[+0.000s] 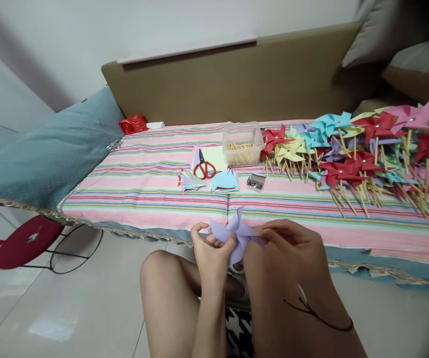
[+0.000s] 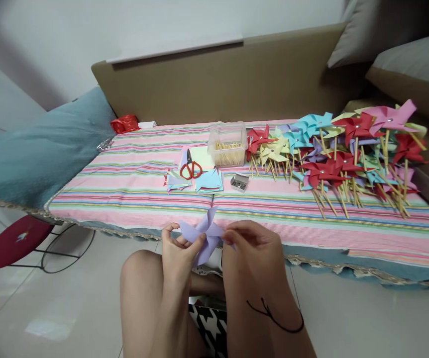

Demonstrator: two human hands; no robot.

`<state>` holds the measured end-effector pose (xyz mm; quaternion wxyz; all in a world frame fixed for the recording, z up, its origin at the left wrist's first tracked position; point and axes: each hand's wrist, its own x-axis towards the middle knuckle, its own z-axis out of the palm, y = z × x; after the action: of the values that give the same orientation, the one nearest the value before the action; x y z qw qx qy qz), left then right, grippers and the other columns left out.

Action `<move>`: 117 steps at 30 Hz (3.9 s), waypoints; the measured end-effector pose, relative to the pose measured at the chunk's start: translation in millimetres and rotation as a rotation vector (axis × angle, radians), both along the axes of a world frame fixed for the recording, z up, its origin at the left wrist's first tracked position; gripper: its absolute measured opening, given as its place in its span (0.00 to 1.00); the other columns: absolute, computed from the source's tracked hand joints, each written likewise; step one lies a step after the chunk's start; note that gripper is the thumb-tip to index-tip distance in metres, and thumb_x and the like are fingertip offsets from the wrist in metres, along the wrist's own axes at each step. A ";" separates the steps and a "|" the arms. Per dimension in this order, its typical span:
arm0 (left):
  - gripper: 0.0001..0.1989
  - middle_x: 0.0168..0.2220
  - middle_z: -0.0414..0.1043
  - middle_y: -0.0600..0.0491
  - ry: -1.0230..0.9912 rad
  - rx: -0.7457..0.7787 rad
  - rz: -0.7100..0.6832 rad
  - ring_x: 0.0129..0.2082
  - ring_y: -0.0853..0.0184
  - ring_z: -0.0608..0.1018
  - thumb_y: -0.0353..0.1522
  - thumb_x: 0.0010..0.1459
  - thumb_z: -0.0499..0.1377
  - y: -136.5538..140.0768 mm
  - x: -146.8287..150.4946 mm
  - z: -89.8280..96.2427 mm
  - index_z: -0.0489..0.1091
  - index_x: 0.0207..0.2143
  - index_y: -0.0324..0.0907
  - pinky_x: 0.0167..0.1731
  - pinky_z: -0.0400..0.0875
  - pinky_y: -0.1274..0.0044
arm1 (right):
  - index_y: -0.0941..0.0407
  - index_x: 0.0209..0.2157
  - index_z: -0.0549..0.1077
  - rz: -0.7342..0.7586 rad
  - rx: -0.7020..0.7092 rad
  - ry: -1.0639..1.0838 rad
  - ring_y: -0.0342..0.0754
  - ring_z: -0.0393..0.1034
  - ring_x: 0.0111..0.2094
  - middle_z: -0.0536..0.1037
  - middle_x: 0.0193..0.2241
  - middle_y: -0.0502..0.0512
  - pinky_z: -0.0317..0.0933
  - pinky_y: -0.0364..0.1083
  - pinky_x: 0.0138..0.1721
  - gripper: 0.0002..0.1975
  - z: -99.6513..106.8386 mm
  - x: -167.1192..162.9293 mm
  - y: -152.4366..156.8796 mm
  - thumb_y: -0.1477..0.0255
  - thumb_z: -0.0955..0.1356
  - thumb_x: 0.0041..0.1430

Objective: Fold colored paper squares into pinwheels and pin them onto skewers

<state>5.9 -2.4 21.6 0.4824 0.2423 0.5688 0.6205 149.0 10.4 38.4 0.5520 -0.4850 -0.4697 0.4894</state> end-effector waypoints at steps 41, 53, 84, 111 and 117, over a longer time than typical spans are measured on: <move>0.27 0.16 0.65 0.68 0.055 0.100 -0.183 0.13 0.78 0.68 0.26 0.41 0.66 -19.6 4.4 29.8 0.51 0.36 0.46 0.16 0.58 0.88 | 0.46 0.27 0.80 0.056 0.190 -0.064 0.48 0.67 0.36 0.73 0.30 0.51 0.61 0.48 0.38 0.07 -10.9 -9.2 -23.1 0.75 0.73 0.50; 0.27 0.17 0.67 0.68 0.104 0.134 -0.245 0.12 0.80 0.65 0.24 0.43 0.64 -19.6 3.3 33.2 0.48 0.36 0.47 0.16 0.57 0.89 | 0.49 0.25 0.79 0.067 0.074 -0.046 0.49 0.64 0.39 0.69 0.33 0.51 0.57 0.48 0.40 0.03 -6.3 -7.8 -23.8 0.72 0.73 0.49; 0.26 0.15 0.65 0.69 0.160 0.119 -0.224 0.13 0.79 0.67 0.24 0.42 0.65 -18.1 -0.3 35.8 0.49 0.35 0.47 0.16 0.54 0.89 | 0.52 0.25 0.76 0.079 0.041 -0.027 0.47 0.64 0.39 0.67 0.34 0.51 0.57 0.47 0.40 0.03 -3.1 -13.0 -23.8 0.72 0.71 0.51; 0.29 0.21 0.72 0.63 0.037 0.054 -0.316 0.18 0.74 0.74 0.26 0.41 0.67 -21.0 -9.3 33.6 0.50 0.38 0.47 0.24 0.69 0.82 | 0.48 0.44 0.58 0.108 -0.118 0.204 0.48 0.73 0.36 0.77 0.26 0.45 0.66 0.48 0.40 0.27 -0.3 -16.6 -29.8 0.71 0.74 0.46; 0.28 0.20 0.73 0.63 0.053 0.057 -0.339 0.18 0.74 0.73 0.26 0.43 0.66 -22.8 -9.3 38.1 0.51 0.38 0.47 0.22 0.68 0.83 | 0.47 0.46 0.56 0.095 -0.065 0.217 0.47 0.74 0.31 0.79 0.28 0.46 0.68 0.48 0.35 0.30 0.3 -17.1 -30.4 0.72 0.74 0.46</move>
<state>-3.4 -25.2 59.8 0.5579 0.3645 0.5144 0.5397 131.9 -20.0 38.8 0.5597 -0.4243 -0.4134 0.5794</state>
